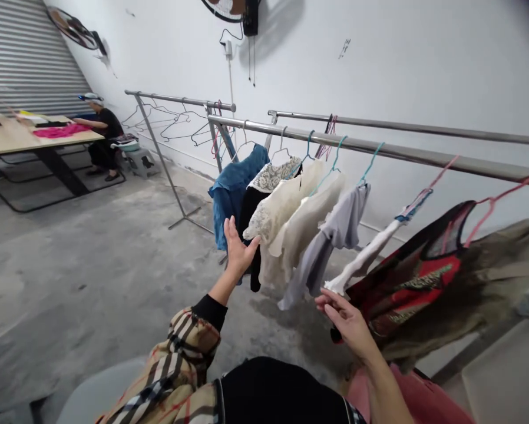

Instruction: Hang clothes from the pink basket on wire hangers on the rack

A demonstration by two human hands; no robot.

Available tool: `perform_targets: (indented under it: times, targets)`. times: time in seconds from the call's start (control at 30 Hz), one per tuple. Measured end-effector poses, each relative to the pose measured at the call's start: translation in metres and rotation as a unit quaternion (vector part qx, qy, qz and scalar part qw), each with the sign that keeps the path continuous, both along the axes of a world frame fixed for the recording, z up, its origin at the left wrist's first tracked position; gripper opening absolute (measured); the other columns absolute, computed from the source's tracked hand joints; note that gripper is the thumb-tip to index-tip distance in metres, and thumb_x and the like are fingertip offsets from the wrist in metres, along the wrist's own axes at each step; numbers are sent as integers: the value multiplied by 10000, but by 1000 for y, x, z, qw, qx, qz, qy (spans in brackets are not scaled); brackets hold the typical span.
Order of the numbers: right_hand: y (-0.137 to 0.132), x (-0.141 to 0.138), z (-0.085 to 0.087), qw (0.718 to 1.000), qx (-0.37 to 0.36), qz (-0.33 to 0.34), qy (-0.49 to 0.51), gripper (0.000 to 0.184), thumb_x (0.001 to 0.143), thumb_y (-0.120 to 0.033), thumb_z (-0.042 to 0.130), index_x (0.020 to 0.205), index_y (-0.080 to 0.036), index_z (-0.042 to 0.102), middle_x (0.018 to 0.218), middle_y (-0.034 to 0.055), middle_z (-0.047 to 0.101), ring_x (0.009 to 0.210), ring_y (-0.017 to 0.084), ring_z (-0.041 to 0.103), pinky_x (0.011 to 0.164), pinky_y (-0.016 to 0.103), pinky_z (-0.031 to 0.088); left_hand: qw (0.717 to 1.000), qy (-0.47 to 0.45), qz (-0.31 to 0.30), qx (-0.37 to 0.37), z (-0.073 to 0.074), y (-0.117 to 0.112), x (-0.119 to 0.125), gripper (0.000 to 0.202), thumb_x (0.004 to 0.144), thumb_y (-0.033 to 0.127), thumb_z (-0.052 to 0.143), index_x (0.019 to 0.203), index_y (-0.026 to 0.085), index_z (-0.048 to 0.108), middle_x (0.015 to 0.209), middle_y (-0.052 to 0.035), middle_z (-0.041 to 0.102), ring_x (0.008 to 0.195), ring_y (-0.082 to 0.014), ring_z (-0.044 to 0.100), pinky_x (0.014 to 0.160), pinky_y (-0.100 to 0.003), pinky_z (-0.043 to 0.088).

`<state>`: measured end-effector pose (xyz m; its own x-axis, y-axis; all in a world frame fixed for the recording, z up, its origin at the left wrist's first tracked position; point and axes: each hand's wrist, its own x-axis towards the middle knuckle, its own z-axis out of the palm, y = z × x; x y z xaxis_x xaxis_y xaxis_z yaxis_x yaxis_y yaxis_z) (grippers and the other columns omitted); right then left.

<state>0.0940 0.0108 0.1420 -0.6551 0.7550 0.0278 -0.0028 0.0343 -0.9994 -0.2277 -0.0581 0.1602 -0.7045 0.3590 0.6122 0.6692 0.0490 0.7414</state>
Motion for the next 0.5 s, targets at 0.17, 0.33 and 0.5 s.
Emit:
perform_targets:
  times: [0.17, 0.33, 0.5]
  targets:
    - [2, -48, 1, 996, 42, -83, 0, 559, 804, -471, 675, 1313, -288, 536, 1296, 99, 582, 871, 156, 673, 831, 343, 561, 986, -100, -118, -60, 4, 30, -16, 932, 749, 344, 698, 1502, 175, 176, 1461, -182, 401, 1338, -300, 427, 1015, -423, 451]
    - [2, -60, -5, 982, 21, -186, -3, 658, 816, -488, 656, 1394, -273, 427, 1374, 134, 505, 916, 177, 668, 800, 335, 562, 929, -11, -345, -136, 8, 19, 24, 394, 838, 265, 569, 1225, 197, 590, 1117, -82, 649, 945, -201, 639, 885, -337, 510]
    - [-1, -74, -3, 986, 11, -161, -39, 527, 780, -514, 684, 1199, -211, 581, 1131, 115, 666, 915, 218, 671, 847, 372, 554, 886, -5, -439, -151, -5, -3, 41, 466, 876, 343, 563, 1328, 247, 514, 1225, -80, 588, 662, -87, 575, 743, -276, 533]
